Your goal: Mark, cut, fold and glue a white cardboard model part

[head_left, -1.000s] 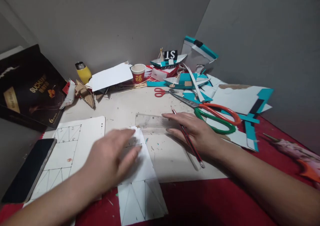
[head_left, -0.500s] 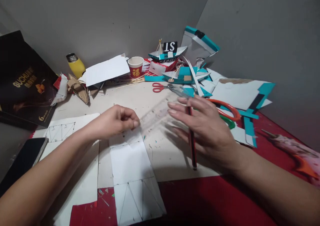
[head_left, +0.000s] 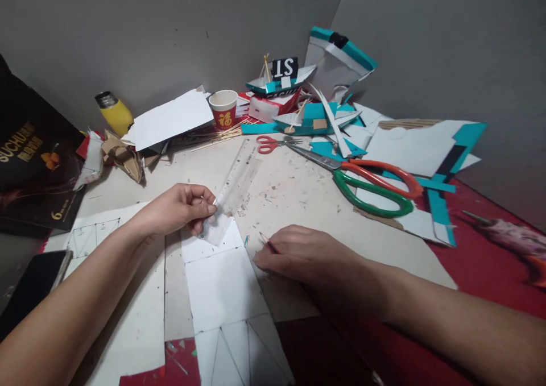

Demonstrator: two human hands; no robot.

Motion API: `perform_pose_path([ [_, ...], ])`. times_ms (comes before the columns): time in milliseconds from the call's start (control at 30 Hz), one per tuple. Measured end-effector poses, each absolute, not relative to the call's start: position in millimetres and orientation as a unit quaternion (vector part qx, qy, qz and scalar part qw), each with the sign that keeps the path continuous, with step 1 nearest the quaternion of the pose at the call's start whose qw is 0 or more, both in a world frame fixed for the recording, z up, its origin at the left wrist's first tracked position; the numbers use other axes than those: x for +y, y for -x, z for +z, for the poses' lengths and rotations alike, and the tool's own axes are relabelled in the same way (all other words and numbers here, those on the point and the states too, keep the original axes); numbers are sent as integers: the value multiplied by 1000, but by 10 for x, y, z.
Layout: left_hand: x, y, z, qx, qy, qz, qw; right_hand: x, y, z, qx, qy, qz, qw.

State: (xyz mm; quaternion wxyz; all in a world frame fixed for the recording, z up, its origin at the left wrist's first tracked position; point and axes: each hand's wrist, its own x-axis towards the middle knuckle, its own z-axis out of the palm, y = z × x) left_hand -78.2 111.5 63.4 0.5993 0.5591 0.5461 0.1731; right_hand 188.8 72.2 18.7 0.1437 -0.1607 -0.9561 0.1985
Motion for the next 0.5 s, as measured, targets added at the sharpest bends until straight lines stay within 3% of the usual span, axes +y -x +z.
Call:
perform_pose_path([
  [500,1088,753,564,581,-554,168,572,732,-1921,264,-948,165,205,179],
])
